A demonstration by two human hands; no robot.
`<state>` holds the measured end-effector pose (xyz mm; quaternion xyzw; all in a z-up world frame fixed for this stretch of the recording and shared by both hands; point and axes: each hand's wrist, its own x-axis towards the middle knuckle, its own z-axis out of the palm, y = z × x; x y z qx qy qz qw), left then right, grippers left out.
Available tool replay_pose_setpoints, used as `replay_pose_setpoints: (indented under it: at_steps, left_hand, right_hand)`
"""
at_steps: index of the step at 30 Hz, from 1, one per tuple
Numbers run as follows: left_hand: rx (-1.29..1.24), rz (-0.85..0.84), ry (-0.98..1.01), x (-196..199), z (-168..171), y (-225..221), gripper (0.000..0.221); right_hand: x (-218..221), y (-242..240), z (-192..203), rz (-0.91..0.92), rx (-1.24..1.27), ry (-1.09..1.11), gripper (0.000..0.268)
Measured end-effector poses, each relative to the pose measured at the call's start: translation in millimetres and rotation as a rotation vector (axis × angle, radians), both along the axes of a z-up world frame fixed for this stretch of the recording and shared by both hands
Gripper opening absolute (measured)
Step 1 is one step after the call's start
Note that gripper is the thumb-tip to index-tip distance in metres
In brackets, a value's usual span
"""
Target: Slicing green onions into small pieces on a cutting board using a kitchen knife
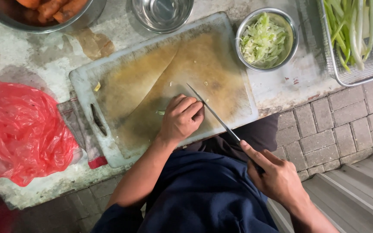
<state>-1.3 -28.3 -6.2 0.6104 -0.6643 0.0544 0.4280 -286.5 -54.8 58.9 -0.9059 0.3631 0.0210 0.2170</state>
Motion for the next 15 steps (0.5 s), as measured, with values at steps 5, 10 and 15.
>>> replay_pose_setpoints:
  at_steps: [5, 10, 15]
  left_hand:
    - [0.018, 0.005, 0.001, 0, -5, 1, 0.015]
    - [0.017, -0.012, 0.006, 0, -10, -1, 0.016]
    - [-0.092, 0.040, -0.001, -1, -25, -4, 0.012]
  right_hand:
    - [-14, 2, -3, -0.012, 0.040, -0.015, 0.058]
    - [10, -5, -12, -0.032, 0.125, -0.051, 0.058]
    - [54, -17, -21, -0.054, -0.086, -0.227, 0.046]
